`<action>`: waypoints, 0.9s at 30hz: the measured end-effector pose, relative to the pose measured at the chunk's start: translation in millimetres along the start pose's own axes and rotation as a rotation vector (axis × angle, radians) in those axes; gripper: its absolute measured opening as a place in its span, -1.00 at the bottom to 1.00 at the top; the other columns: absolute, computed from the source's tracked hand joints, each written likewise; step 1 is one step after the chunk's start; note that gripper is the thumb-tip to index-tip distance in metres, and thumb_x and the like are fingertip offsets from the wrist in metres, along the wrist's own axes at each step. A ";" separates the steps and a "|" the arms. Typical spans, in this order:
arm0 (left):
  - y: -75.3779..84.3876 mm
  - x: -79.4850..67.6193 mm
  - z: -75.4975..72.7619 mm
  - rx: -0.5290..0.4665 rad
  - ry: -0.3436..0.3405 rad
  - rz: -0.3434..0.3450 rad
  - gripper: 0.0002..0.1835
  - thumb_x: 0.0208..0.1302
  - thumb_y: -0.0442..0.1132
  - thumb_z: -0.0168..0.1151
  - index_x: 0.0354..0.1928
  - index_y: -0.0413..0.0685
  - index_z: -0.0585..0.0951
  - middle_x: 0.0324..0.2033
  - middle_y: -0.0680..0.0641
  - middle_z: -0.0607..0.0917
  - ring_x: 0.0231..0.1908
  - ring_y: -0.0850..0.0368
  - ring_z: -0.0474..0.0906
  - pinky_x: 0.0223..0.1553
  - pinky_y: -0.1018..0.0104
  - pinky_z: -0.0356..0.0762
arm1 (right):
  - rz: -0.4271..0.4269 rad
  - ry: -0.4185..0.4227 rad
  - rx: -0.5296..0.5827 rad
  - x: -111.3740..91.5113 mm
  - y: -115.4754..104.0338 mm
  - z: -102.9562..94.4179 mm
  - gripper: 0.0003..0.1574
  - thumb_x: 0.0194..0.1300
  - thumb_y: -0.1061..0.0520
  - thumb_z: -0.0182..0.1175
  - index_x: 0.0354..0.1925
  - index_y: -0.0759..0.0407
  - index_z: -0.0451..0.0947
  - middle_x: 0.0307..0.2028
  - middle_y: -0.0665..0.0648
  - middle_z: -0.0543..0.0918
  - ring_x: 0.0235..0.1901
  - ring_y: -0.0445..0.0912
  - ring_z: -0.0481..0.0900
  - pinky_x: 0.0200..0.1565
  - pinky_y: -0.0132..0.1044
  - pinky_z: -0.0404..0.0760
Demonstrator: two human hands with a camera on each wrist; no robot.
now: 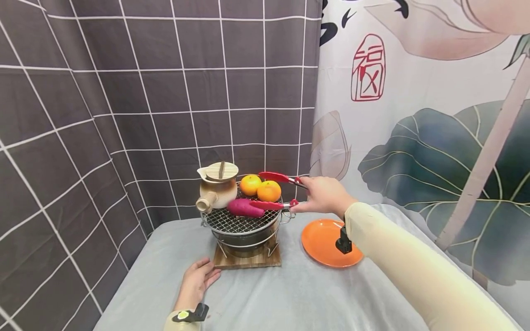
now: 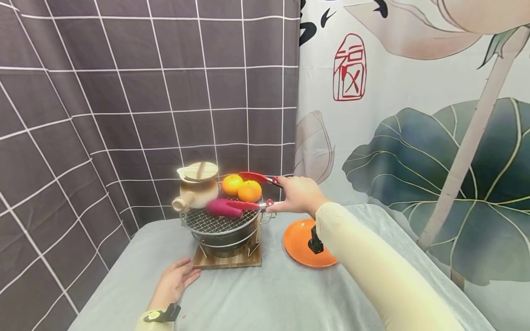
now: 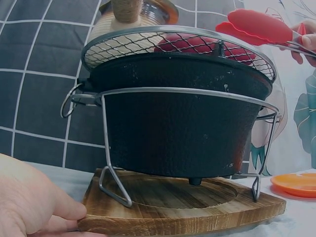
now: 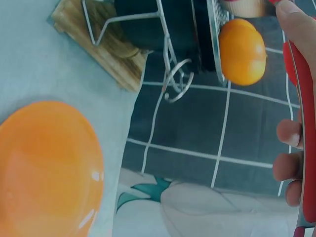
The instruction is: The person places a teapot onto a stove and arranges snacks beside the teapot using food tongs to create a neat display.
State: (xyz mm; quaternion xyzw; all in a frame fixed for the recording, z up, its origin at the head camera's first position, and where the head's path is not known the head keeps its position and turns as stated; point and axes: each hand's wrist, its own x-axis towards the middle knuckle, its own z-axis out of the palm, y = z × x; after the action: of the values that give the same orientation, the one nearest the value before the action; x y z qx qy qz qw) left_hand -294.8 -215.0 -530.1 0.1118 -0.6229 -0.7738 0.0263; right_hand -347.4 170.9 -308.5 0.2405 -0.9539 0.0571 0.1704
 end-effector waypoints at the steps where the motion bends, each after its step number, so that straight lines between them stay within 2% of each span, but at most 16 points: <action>1: 0.1 0.2 -0.2 0.000 -0.002 0.000 -0.40 0.46 -0.47 0.05 0.39 -0.66 0.10 0.09 -0.53 0.48 -0.22 0.02 0.69 -0.03 0.11 0.78 | 0.005 0.007 0.002 -1.4 2.6 -0.6 0.08 -0.08 -0.66 0.32 0.14 0.06 0.54 -0.43 -0.10 0.62 -0.40 -0.12 0.57 -0.39 -0.13 0.68; 5: -0.2 1.2 -0.6 -0.002 -0.006 -0.001 -0.39 0.46 -0.47 0.06 0.40 -0.66 0.09 0.10 -0.53 0.47 -0.21 0.02 0.69 -0.02 0.10 0.78 | 0.038 0.002 0.021 -7.3 13.4 -1.2 0.02 -0.07 -0.65 0.33 0.05 0.06 0.55 -0.44 -0.06 0.60 -0.42 -0.09 0.55 -0.41 -0.15 0.65; 13: -2.4 -0.9 -2.1 0.005 -0.009 0.002 -0.39 0.48 -0.47 0.03 0.40 -0.67 0.07 0.06 -0.50 0.49 -0.21 0.03 0.68 -0.02 0.12 0.78 | 0.148 -0.032 0.093 -20.0 36.0 1.4 0.07 -0.06 -0.56 0.41 0.15 0.15 0.55 -0.41 0.01 0.63 -0.43 -0.06 0.53 -0.43 -0.21 0.62; 21: -1.1 -2.0 -1.9 0.013 -0.006 0.004 -0.40 0.48 -0.46 0.03 0.40 -0.67 0.07 0.08 -0.52 0.48 -0.19 0.01 0.68 -0.01 0.12 0.78 | 0.254 -0.057 0.125 -39.0 63.0 1.3 0.17 -0.06 -0.62 0.37 0.23 0.16 0.51 -0.48 0.01 0.58 -0.48 -0.06 0.49 -0.57 -0.29 0.51; 27: 0.8 -1.3 -0.6 0.011 -0.002 -0.007 -0.38 0.47 -0.45 0.06 0.41 -0.66 0.07 0.13 -0.55 0.45 -0.18 0.00 0.68 0.01 0.10 0.77 | 0.316 -0.079 0.143 -56.4 82.8 4.2 0.18 -0.04 -0.61 0.36 0.22 0.21 0.48 -0.46 0.04 0.60 -0.49 -0.05 0.50 -0.56 -0.29 0.58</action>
State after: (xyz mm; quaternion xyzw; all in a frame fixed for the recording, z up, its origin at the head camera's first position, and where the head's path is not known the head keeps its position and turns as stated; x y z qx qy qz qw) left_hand -293.5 -215.5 -529.3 0.1135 -0.6268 -0.7705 0.0222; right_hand -341.6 267.6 -334.6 0.1011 -0.9793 0.1412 0.1043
